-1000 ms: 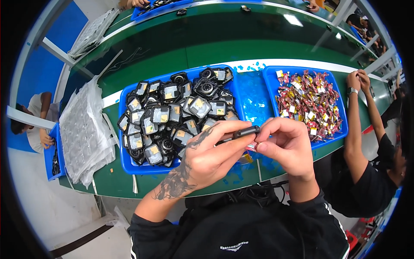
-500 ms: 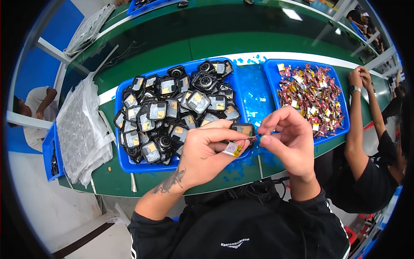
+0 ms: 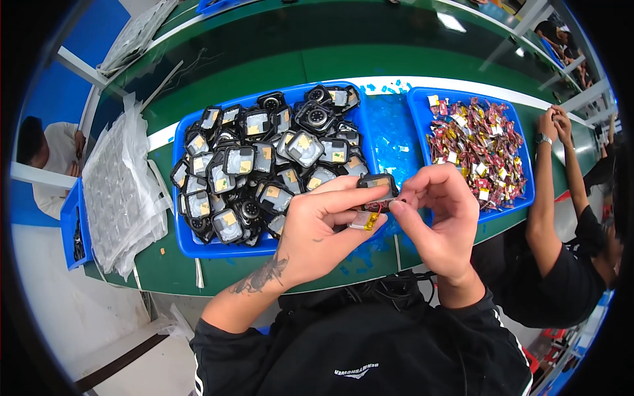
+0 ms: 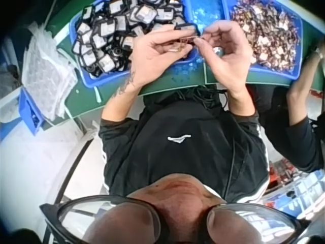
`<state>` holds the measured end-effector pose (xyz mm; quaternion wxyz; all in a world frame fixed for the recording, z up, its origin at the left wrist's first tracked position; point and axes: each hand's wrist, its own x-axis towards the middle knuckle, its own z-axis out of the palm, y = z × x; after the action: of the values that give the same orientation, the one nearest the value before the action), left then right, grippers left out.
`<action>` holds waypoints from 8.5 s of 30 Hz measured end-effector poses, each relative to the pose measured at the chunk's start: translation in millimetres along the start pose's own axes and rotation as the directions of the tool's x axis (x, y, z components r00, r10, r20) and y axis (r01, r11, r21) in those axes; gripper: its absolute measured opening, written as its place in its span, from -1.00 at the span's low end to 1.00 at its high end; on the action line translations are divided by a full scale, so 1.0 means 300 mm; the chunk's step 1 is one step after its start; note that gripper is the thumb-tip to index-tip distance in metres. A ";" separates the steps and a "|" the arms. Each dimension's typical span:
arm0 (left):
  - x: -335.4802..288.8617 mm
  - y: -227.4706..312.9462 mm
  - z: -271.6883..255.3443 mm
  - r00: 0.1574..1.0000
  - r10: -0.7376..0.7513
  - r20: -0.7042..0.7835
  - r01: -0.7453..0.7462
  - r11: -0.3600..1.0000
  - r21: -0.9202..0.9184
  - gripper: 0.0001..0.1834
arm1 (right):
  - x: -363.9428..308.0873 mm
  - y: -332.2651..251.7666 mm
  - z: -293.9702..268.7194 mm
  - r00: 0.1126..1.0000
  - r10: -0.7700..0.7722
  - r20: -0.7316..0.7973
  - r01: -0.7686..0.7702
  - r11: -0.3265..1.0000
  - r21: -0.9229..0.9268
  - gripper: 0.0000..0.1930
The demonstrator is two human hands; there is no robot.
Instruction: Assembling small electronic modules by connecting wires and components on an assembly line.
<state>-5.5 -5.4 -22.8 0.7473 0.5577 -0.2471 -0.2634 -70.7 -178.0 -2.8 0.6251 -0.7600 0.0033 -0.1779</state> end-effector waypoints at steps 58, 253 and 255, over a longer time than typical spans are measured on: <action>-0.022 -0.003 -0.029 0.994 0.022 -0.109 -0.033 0.995 -0.098 -0.70 | 0.077 -0.043 0.053 0.979 -0.096 0.179 0.147 0.942 -0.301 -0.87; -0.012 -0.043 0.037 0.992 -0.093 0.091 0.034 0.861 0.507 -0.87 | 0.061 -0.018 -0.150 0.770 0.158 0.618 0.131 0.909 -0.395 -0.90; -0.012 -0.045 0.039 0.988 -0.110 0.110 0.035 0.849 0.527 -0.87 | 0.065 -0.012 -0.147 0.748 0.184 0.638 0.123 0.906 -0.406 -0.90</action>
<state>-17.4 -14.5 -33.2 0.5382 0.7295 -0.3387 -0.2518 -65.2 -223.6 12.6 0.4079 -0.8896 -0.1674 0.1192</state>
